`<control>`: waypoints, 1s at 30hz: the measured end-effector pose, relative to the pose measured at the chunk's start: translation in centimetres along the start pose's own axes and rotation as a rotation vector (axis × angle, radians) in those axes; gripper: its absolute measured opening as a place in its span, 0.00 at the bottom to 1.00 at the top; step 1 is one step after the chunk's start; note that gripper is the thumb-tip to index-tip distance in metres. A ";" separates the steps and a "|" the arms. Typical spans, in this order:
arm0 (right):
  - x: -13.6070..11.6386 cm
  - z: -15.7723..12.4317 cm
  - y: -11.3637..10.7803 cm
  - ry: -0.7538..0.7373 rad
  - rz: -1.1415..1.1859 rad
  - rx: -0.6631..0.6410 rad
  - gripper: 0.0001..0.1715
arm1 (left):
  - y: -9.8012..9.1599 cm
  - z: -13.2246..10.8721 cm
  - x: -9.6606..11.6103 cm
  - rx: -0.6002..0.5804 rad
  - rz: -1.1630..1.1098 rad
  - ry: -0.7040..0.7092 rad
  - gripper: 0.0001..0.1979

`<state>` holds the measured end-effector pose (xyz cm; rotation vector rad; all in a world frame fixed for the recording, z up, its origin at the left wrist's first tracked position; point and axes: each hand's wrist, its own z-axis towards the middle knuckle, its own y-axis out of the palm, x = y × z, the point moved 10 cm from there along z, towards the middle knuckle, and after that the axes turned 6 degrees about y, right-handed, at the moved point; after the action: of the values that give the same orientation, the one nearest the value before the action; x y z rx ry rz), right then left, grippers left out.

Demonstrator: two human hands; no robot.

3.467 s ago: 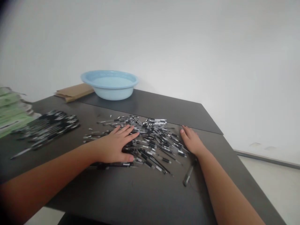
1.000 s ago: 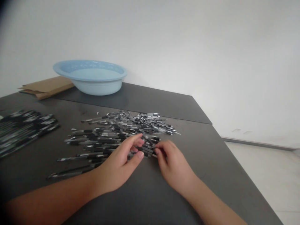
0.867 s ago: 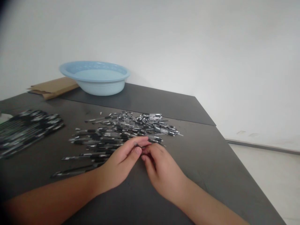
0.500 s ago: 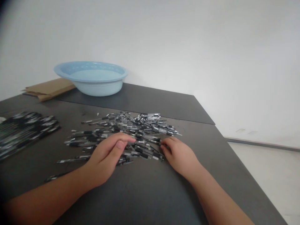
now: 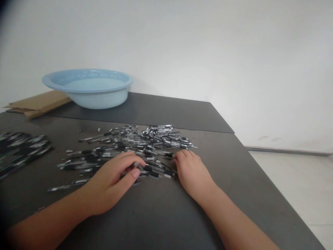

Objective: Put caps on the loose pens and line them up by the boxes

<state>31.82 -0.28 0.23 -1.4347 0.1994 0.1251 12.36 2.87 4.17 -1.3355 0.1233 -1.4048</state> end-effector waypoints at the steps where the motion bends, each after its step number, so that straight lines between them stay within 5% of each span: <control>1: 0.2 -0.2 -0.8 0.016 0.031 0.025 0.11 | 0.1 0.1 -0.2 -0.022 0.029 -0.011 0.11; 9: -3.3 -3.1 -4.8 -0.274 0.260 0.003 0.10 | 0.7 0.4 -2.3 -0.092 0.242 0.024 0.08; 30: -2.0 -3.3 -5.2 -0.235 0.181 0.046 0.08 | -0.6 0.6 -1.3 -0.042 0.222 0.029 0.10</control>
<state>30.75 -4.21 5.30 -1.3421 0.1377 0.4325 12.05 4.36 3.99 -1.2942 0.3126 -1.2392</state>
